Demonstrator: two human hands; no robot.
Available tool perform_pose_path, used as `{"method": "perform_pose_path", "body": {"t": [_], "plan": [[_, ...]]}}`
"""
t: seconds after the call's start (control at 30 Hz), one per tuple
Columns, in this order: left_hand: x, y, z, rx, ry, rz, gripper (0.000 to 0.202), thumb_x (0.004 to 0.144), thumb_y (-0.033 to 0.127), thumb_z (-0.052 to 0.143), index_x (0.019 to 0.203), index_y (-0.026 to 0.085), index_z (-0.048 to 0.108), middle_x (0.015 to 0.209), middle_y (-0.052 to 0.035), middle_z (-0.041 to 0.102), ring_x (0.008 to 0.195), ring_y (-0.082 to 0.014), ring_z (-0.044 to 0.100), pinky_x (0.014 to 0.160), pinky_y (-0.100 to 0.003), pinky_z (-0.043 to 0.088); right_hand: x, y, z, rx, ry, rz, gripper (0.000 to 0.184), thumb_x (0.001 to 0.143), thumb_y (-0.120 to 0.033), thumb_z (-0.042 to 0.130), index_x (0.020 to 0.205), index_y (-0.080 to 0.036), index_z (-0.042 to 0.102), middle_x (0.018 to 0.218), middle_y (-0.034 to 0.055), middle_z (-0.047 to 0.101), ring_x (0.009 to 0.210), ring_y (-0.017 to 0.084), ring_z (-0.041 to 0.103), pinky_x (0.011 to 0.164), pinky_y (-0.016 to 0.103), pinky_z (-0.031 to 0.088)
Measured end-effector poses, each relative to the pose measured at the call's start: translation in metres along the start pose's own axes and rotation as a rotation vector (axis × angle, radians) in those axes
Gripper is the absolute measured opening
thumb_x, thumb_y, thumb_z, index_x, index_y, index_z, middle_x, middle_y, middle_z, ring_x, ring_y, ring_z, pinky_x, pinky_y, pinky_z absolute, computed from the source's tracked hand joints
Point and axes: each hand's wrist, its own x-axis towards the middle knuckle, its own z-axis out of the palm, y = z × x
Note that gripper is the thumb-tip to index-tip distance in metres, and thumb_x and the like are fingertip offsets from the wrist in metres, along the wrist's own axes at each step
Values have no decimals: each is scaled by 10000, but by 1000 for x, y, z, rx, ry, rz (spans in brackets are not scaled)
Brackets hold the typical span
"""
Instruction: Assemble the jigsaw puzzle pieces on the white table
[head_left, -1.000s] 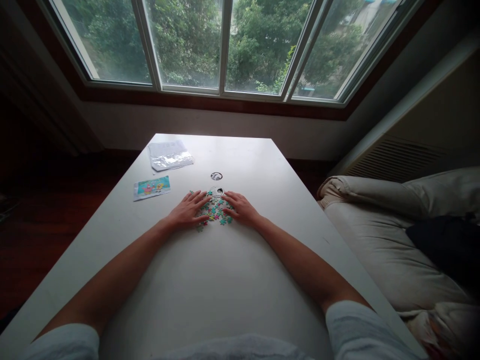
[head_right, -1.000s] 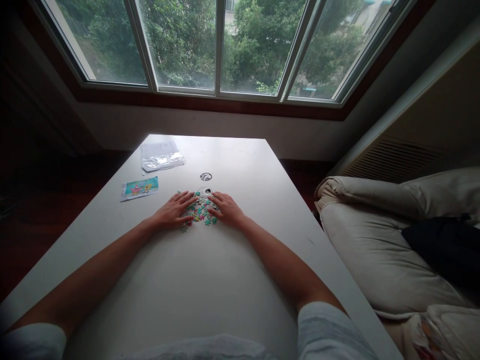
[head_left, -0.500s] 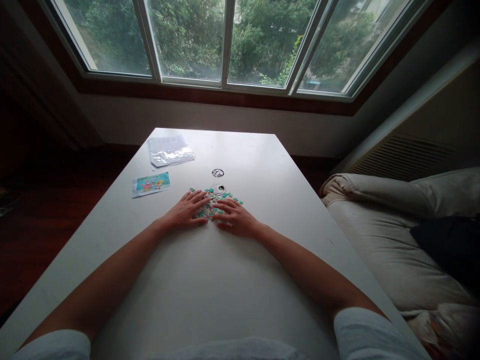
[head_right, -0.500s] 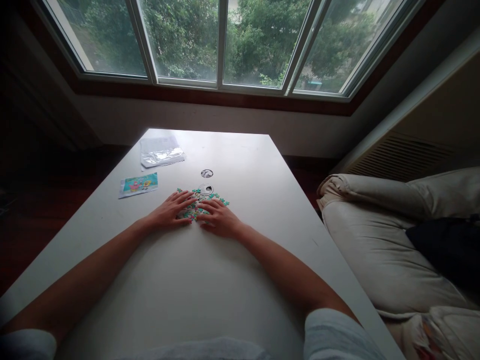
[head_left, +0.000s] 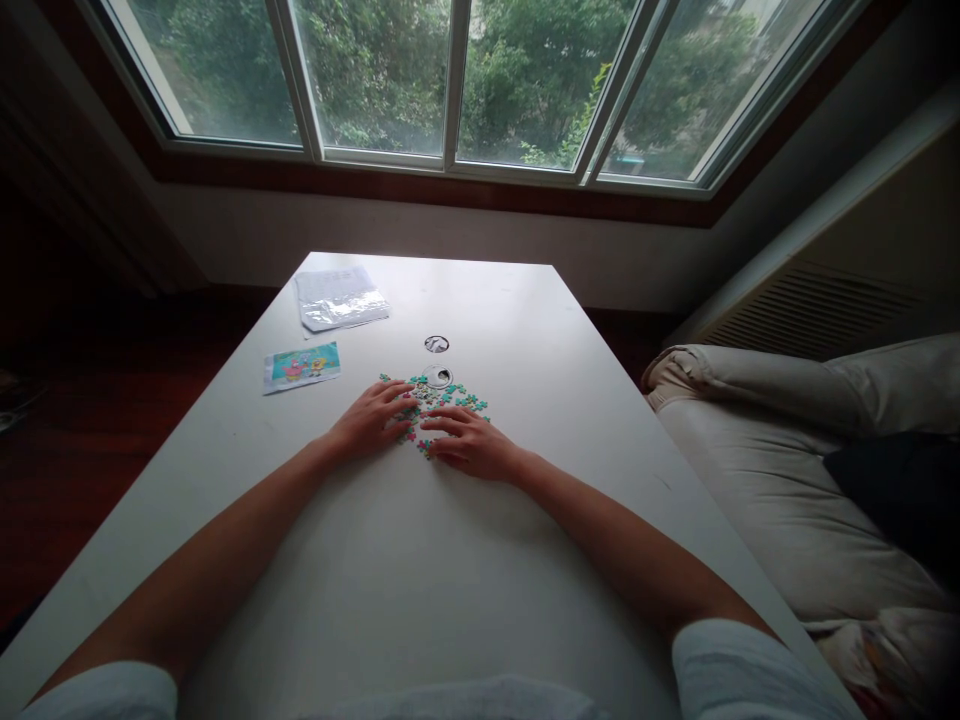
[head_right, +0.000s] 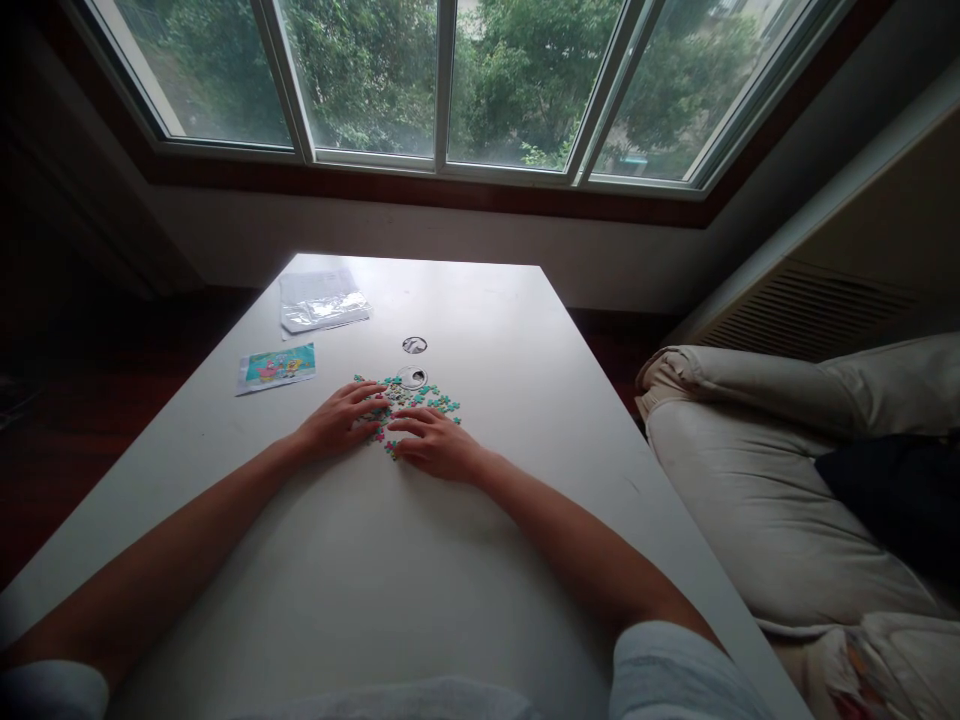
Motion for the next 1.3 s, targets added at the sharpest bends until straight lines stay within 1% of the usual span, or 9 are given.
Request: {"method": "perform_pose_path", "body": {"t": [0.27, 0.33, 0.47, 0.63, 0.8, 0.97, 1.07, 1.17, 1.3], "plan": [[0, 1, -3, -12, 24, -6, 367, 977, 419, 507, 1289, 280, 642, 1479, -51, 530, 1407, -267, 418, 1185, -490, 342, 2, -13, 5, -22, -35, -46, 198, 967, -273, 605, 1132, -292, 713, 1386, 37, 611, 1372, 233, 461, 1154, 440, 359], [-1, 5, -4, -26, 18, 10, 432, 954, 462, 547, 1341, 281, 605, 1508, -59, 498, 1423, -276, 396, 1193, -490, 327, 1, -11, 6, -35, -25, -37, 189, 971, -282, 595, 1120, -279, 710, 1392, 44, 607, 1376, 240, 453, 1147, 447, 358], [0, 14, -6, -36, -16, 24, 698, 904, 572, 591, 1512, 275, 421, 1575, -86, 406, 1461, -305, 335, 1222, -511, 259, 2, -9, 5, -50, -9, -43, 183, 990, -296, 557, 1099, -255, 698, 1365, 53, 620, 1354, 243, 454, 1114, 437, 370], [0, 13, -5, -25, -54, 6, 800, 879, 591, 615, 1561, 290, 325, 1612, -76, 345, 1483, -314, 287, 1236, -523, 207, 3, -9, 3, -75, 2, -12, 178, 1002, -307, 536, 1064, -252, 694, 1139, 64, 685, 1123, 226, 542, 953, 383, 422], [-2, 3, -2, -11, -42, -35, 748, 900, 524, 602, 1557, 290, 332, 1601, -69, 366, 1487, -315, 278, 1230, -537, 206, 3, -9, 1, -100, -16, -12, 177, 999, -337, 546, 1023, -247, 697, 986, 63, 668, 957, 215, 530, 855, 368, 398], [-1, -1, -1, -12, -15, -24, 642, 934, 446, 562, 1529, 278, 389, 1567, -67, 423, 1458, -293, 335, 1215, -510, 269, 2, -7, 4, -70, -10, -14, 172, 1006, -324, 534, 1030, -248, 687, 1006, 59, 671, 969, 209, 536, 871, 360, 389], [-2, -3, 0, 2, 20, -31, 510, 959, 426, 523, 1447, 280, 505, 1526, -65, 475, 1432, -280, 376, 1200, -499, 309, 1, -3, 5, -53, 12, 12, 177, 1008, -302, 523, 1049, -252, 688, 1030, 61, 676, 997, 212, 540, 897, 365, 395], [-2, -6, 1, 18, 48, -47, 426, 963, 392, 514, 1369, 281, 582, 1487, -63, 513, 1408, -273, 407, 1187, -498, 337, -3, 5, 7, -32, 55, 82, 198, 1013, -313, 508, 1028, -251, 696, 996, 63, 683, 975, 212, 550, 895, 366, 409], [-2, -6, 1, 9, 57, -49, 397, 951, 367, 521, 1328, 290, 615, 1462, -58, 538, 1388, -274, 429, 1173, -507, 362, -10, 20, 7, 3, 161, 252, 249, 1022, -359, 482, 1019, -248, 705, 950, 73, 686, 940, 221, 565, 891, 376, 431]]}}
